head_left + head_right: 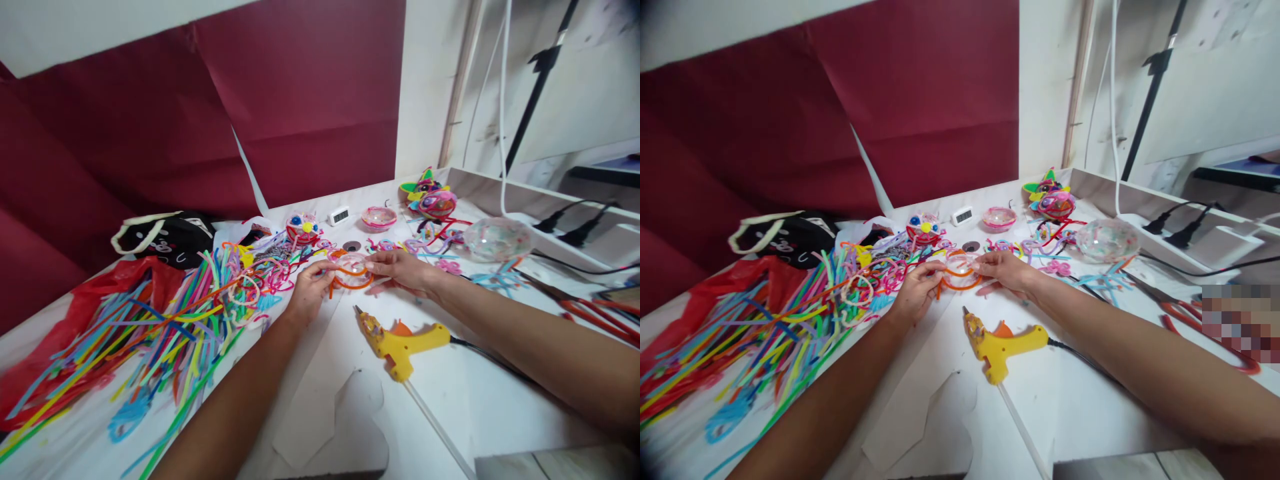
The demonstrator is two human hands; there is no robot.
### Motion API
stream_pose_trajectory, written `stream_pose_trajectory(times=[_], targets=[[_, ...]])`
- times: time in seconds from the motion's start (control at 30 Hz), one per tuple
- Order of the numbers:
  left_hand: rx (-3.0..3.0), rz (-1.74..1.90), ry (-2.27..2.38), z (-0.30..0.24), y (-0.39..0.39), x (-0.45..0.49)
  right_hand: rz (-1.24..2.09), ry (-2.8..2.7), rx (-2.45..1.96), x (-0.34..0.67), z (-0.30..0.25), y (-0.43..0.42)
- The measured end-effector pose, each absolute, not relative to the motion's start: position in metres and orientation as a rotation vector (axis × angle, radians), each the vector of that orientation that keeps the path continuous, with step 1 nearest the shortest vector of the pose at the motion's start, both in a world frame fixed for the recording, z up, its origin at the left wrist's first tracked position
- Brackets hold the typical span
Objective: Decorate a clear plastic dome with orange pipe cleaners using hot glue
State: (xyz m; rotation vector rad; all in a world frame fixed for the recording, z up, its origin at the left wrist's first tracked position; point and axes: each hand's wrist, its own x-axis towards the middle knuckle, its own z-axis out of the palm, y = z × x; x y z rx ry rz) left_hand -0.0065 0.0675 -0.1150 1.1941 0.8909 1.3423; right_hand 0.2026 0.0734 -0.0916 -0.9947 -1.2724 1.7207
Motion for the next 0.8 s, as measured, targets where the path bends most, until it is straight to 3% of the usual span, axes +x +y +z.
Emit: stream_pose_trajectory(times=[0.37, 0.8], targets=[[1.15, 1.396, 0.843, -0.109, 0.07, 0.009, 1.546, -1.216, -1.011, 0.207, -0.088, 0.083], [1.178, 1.416, 0.93, -0.114, 0.069, 0.007, 1.638, -1.189, -0.959, 0.204, -0.095, 0.082]])
